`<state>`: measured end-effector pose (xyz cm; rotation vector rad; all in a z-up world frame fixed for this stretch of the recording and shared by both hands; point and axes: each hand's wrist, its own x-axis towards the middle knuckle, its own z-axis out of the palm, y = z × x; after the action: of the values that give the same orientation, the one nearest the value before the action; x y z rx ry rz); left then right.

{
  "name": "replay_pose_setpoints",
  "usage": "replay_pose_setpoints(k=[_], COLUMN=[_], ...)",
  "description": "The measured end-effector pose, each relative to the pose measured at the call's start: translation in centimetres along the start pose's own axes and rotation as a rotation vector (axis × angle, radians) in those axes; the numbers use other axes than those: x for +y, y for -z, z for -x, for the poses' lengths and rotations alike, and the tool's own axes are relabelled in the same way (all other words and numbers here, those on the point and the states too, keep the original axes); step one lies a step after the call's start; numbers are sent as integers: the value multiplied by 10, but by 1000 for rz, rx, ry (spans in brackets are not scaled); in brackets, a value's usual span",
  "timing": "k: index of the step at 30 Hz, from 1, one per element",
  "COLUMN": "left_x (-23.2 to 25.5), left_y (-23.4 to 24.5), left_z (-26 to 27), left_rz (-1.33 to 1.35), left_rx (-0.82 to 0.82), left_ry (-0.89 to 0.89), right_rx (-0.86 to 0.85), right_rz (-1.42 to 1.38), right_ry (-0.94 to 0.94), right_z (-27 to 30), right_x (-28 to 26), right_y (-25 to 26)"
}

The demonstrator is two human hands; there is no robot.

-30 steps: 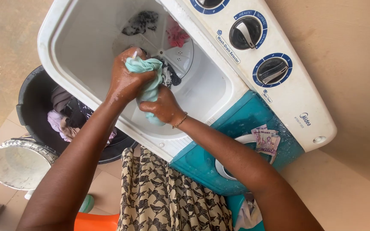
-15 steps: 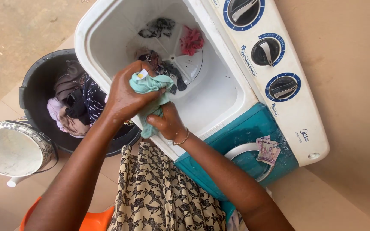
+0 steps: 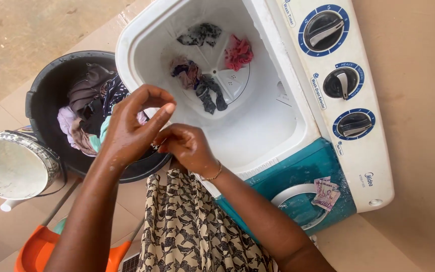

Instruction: Wash clothes by hand in a small portable washing machine and a bucket.

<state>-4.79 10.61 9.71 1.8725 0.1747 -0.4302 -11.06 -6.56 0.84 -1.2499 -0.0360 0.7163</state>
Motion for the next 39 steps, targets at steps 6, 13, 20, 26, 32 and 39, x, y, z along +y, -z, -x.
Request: replay_pose_setpoints(k=[6, 13, 20, 26, 32, 39], left_x=[-20, -60, -24, -24, -21, -34], left_y=[-98, -105, -71, -70, -66, -60], left_z=[-114, -203, -190, -186, -181, -181], left_rz=[90, 268, -201, -193, -121, -170], left_rx=[14, -227, -282, -102, -19, -75], left_ry=[-362, -413, -83, -52, -49, 100], right_rx=[103, -112, -41, -114, -137, -172], right_rz=[626, 1245, 1491, 1418, 1364, 1242], right_ry=[120, -440, -106, -200, -280, -409], right_z=[-89, -165, -182, -208, -213, -170], right_x=[94, 246, 349, 354, 326, 314], right_y=[133, 205, 227, 210, 203, 170])
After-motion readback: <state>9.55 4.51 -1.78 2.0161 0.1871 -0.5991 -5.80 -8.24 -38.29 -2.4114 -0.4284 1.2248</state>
